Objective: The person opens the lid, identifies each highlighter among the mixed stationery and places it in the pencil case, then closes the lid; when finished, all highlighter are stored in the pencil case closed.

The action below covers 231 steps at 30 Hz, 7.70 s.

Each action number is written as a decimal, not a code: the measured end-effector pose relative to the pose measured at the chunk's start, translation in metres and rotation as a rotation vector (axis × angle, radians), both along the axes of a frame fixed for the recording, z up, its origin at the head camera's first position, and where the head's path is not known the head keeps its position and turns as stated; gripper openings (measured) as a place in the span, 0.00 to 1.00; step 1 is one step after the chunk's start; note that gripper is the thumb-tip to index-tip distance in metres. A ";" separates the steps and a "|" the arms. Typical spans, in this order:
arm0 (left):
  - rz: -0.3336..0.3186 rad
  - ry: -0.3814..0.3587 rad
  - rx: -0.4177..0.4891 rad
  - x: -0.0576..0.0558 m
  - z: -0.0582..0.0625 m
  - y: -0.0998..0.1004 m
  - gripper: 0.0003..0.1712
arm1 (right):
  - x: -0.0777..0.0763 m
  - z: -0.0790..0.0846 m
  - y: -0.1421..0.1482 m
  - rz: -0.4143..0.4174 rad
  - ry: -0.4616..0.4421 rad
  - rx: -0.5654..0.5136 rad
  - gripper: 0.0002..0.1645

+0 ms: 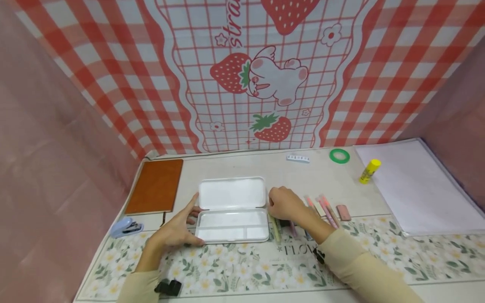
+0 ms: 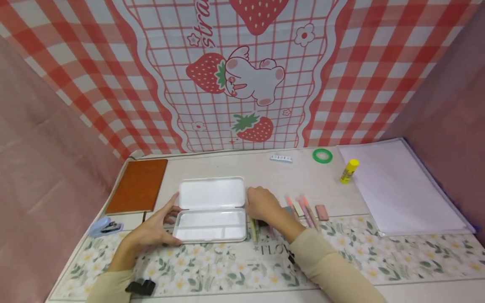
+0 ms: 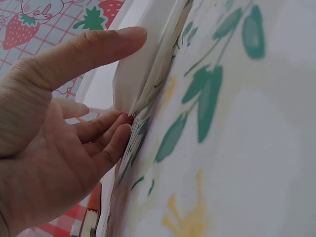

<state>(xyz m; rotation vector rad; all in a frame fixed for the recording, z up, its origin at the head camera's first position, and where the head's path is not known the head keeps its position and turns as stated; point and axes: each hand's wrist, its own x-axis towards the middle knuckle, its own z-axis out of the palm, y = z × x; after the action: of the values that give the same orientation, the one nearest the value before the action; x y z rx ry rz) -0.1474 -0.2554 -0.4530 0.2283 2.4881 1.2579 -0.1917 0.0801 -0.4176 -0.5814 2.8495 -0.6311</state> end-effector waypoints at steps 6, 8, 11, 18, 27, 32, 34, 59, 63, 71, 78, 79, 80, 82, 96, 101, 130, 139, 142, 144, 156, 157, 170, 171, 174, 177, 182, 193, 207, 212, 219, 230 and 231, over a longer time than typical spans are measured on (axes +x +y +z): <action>-0.042 0.043 -0.021 0.000 0.000 -0.002 0.81 | 0.014 -0.005 -0.014 -0.082 0.015 0.167 0.08; -0.056 0.053 -0.020 0.000 0.000 -0.003 0.80 | 0.016 -0.007 -0.018 -0.087 0.048 0.203 0.06; -0.049 0.052 -0.020 -0.001 0.001 -0.003 0.80 | 0.018 -0.008 -0.023 -0.083 0.077 0.221 0.04; -0.010 0.016 0.002 0.000 0.000 -0.005 0.81 | 0.016 -0.010 -0.029 -0.075 0.096 0.222 0.05; -0.016 -0.025 0.084 -0.002 -0.003 -0.014 0.75 | 0.016 -0.008 -0.032 -0.069 0.093 0.246 0.08; -0.042 -0.046 0.184 -0.004 -0.005 -0.019 0.66 | 0.013 -0.004 -0.035 -0.077 0.062 0.260 0.09; -0.057 -0.031 0.209 -0.005 -0.006 -0.021 0.60 | 0.011 -0.003 -0.036 -0.078 0.055 0.265 0.09; -0.036 -0.037 0.291 -0.005 -0.008 -0.021 0.57 | 0.004 0.063 0.004 -0.095 0.179 -0.026 0.10; -0.044 -0.034 0.291 -0.004 -0.008 -0.021 0.57 | 0.005 0.080 -0.002 -0.014 0.223 -0.043 0.17; -0.090 -0.048 0.341 -0.004 -0.008 -0.022 0.55 | 0.008 0.072 -0.039 0.151 0.179 -0.048 0.15; -0.073 -0.083 0.347 -0.002 -0.010 -0.023 0.55 | 0.007 0.042 -0.080 0.233 0.191 -0.059 0.12; -0.070 -0.088 0.347 -0.002 -0.010 -0.024 0.55 | 0.008 0.037 -0.086 0.239 0.186 -0.063 0.12; -0.070 -0.089 0.347 -0.002 -0.011 -0.024 0.55 | 0.010 0.031 -0.092 0.243 0.184 -0.060 0.11; -0.068 -0.089 0.349 -0.002 -0.011 -0.024 0.55 | 0.013 0.020 -0.102 0.249 0.160 -0.048 0.11; -0.096 -0.082 0.347 -0.004 -0.010 -0.028 0.55 | 0.021 -0.012 -0.146 0.265 0.086 0.094 0.06; -0.106 -0.073 0.347 -0.005 -0.012 -0.029 0.55 | 0.021 -0.019 -0.147 0.251 0.095 0.084 0.07; -0.116 -0.022 0.343 -0.004 -0.011 -0.028 0.55 | 0.007 0.026 0.006 -0.015 0.308 -0.049 0.24; -0.147 -0.039 0.373 -0.005 -0.012 -0.026 0.55 | -0.002 -0.016 0.021 -0.093 0.208 -0.015 0.18; -0.130 -0.041 0.363 -0.005 -0.013 -0.027 0.55 | -0.004 -0.020 0.018 -0.085 0.201 0.035 0.14; -0.117 -0.042 0.359 -0.005 -0.013 -0.028 0.56 | -0.005 -0.021 0.015 -0.077 0.187 0.079 0.13; -0.130 -0.034 0.362 -0.005 -0.014 -0.029 0.55 | -0.004 -0.019 0.007 -0.057 0.161 0.196 0.22; -0.128 -0.034 0.360 -0.005 -0.014 -0.029 0.55 | -0.004 -0.019 0.007 -0.056 0.161 0.188 0.21; -0.130 -0.031 0.367 -0.002 -0.013 -0.032 0.54 | -0.009 -0.011 0.014 -0.102 0.088 -0.145 0.08; -0.128 -0.032 0.366 -0.002 -0.013 -0.032 0.54 | -0.010 -0.008 0.015 -0.099 0.088 -0.171 0.07; -0.120 -0.031 0.356 -0.002 -0.013 -0.033 0.54 | -0.010 0.001 0.016 -0.099 0.082 -0.229 0.09; -0.114 -0.029 0.349 -0.002 -0.012 -0.033 0.55 | -0.010 0.011 0.016 -0.089 0.096 -0.265 0.12; -0.098 -0.036 0.336 -0.001 -0.011 -0.033 0.55 | -0.010 0.028 0.010 0.001 0.174 -0.279 0.13; -0.127 -0.029 0.361 -0.004 -0.013 -0.029 0.54 | -0.019 0.042 -0.064 0.175 0.169 -0.171 0.09; -0.101 -0.072 0.354 -0.005 -0.010 -0.028 0.54 | 0.001 0.016 -0.130 0.324 0.095 0.004 0.08; -0.097 -0.075 0.368 -0.006 -0.009 -0.029 0.55 | 0.003 0.004 -0.139 0.326 0.103 0.044 0.07; -0.094 -0.083 0.373 -0.006 -0.009 -0.029 0.55 | 0.010 -0.003 -0.147 0.326 0.153 0.137 0.04; -0.117 -0.091 0.377 -0.002 -0.014 -0.030 0.55 | 0.020 -0.010 -0.151 0.311 0.117 0.195 0.09; -0.118 -0.092 0.375 -0.001 -0.014 -0.030 0.55 | 0.020 -0.011 -0.150 0.311 0.109 0.186 0.07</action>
<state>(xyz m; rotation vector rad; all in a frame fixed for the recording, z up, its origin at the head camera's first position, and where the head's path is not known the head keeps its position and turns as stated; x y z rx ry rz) -0.1487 -0.2849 -0.4670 0.3932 2.1127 1.6357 -0.1714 -0.0702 -0.4281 -1.0251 2.7847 -0.2872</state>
